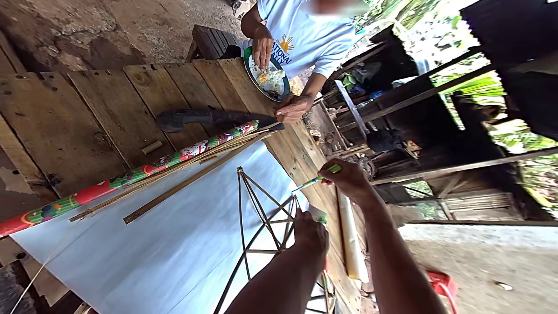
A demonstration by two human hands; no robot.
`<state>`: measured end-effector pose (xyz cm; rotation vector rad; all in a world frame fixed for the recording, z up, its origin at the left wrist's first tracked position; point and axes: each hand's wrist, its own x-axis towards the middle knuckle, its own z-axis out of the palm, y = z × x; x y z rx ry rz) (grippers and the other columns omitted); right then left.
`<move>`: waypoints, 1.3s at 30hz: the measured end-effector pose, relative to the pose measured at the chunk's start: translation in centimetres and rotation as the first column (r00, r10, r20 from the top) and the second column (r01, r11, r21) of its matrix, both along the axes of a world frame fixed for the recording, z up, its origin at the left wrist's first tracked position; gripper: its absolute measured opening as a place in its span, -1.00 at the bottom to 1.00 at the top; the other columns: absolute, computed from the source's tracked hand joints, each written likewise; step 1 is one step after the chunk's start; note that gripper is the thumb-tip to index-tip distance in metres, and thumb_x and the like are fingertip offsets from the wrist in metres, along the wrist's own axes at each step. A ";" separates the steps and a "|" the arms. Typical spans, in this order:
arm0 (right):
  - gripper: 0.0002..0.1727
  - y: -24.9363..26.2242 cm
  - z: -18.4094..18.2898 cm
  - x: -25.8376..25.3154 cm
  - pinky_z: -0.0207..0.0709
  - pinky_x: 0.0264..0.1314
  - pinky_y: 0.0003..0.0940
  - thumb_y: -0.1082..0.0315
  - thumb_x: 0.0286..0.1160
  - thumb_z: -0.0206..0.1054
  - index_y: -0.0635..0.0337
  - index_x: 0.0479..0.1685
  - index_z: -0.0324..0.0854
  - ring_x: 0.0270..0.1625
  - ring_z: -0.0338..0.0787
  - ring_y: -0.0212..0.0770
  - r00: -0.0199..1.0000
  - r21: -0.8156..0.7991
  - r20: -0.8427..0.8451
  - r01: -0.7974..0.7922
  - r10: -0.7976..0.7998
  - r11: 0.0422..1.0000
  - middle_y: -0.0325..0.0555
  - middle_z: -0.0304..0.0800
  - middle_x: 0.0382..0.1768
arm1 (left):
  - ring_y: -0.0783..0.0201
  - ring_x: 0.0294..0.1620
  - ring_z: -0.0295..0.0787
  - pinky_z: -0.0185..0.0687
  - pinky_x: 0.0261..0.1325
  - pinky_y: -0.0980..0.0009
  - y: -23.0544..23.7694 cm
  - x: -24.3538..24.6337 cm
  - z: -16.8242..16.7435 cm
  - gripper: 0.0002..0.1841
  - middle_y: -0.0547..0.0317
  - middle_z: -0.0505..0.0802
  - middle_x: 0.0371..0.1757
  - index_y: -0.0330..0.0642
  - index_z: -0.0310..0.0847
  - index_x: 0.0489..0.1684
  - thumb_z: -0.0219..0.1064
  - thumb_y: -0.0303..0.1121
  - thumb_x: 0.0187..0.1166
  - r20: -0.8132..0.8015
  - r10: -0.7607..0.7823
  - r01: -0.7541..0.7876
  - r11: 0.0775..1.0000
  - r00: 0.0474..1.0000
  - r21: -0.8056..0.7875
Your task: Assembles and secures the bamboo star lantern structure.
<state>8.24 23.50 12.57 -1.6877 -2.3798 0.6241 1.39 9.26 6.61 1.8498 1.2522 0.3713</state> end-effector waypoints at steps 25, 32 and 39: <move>-0.89 -6.9 -0.4 -2.3 0.65 -0.33 -0.66 0.56 0.41 0.36 0.13 -0.31 0.62 -0.50 0.73 -0.58 0.954 -0.207 -0.157 -0.284 0.255 0.936 -0.44 0.75 -0.51 | -0.16 0.62 0.47 -0.11 0.86 0.01 -1.5 0.3 -0.9 -0.61 -0.34 0.71 0.40 -0.49 0.52 0.45 -0.08 -0.59 0.79 -0.021 0.031 -0.027 0.983 0.999 0.181; -0.88 -7.3 -0.1 -2.8 0.64 -0.36 -0.68 0.60 0.39 0.36 0.15 -0.31 0.63 -0.51 0.72 -0.58 0.943 -0.158 -0.191 -0.303 0.272 0.940 -0.44 0.76 -0.52 | -0.17 0.59 0.50 -0.11 0.85 0.01 -1.6 0.0 -1.7 -0.63 -0.33 0.71 0.41 -0.47 0.52 0.46 0.06 -0.52 0.77 0.017 0.010 -0.014 0.971 1.000 0.240; -0.89 -8.5 1.1 -4.2 0.65 -0.36 -0.68 0.55 0.37 0.38 0.12 -0.31 0.63 -0.49 0.73 -0.58 0.918 -0.024 -0.237 -0.333 0.319 0.943 -0.44 0.77 -0.49 | -0.17 0.61 0.48 -0.13 0.86 0.00 -1.7 0.0 -2.0 -0.61 -0.30 0.70 0.43 -0.45 0.51 0.48 0.13 -0.47 0.75 -0.006 -0.005 0.006 0.962 1.000 0.273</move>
